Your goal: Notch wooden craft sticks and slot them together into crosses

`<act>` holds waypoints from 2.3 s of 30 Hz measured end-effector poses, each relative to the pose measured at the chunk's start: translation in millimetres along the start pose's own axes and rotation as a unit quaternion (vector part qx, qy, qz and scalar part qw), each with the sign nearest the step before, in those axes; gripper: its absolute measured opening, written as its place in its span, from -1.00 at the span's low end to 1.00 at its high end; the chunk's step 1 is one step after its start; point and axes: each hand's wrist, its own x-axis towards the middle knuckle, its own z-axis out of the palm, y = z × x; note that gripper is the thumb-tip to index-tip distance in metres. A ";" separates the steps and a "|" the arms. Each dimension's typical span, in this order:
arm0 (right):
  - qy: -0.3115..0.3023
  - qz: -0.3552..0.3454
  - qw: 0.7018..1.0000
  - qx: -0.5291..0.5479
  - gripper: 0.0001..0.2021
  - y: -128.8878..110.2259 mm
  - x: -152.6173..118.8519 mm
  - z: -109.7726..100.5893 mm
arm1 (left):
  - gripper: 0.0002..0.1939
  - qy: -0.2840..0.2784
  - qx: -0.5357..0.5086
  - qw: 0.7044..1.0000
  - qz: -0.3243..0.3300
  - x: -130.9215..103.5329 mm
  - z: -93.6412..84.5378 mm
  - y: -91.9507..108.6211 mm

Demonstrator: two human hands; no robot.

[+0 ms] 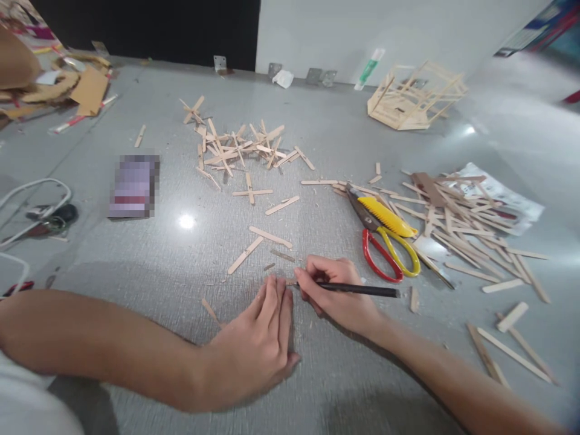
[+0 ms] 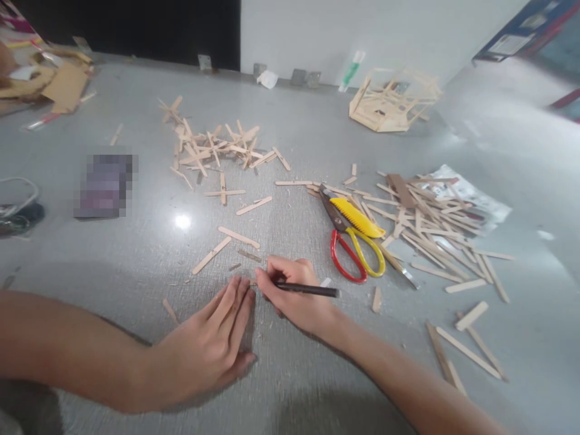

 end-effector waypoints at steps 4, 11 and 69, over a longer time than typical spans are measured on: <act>0.002 0.001 1.000 -0.006 -0.59 -0.1 0.2 0.5 | -0.70 0.031 -0.016 0.999 -0.027 15.4 -13.4 -24.7; -0.001 0.003 1.000 0.007 -0.59 -1.2 1.7 0.9 | -0.88 -0.072 -0.185 0.952 -0.234 88.2 17.3 -140.1; -0.010 -0.035 0.999 -0.010 -0.60 -2.6 1.9 -0.8 | -0.73 -0.110 -0.363 0.918 -0.114 71.7 28.0 -131.6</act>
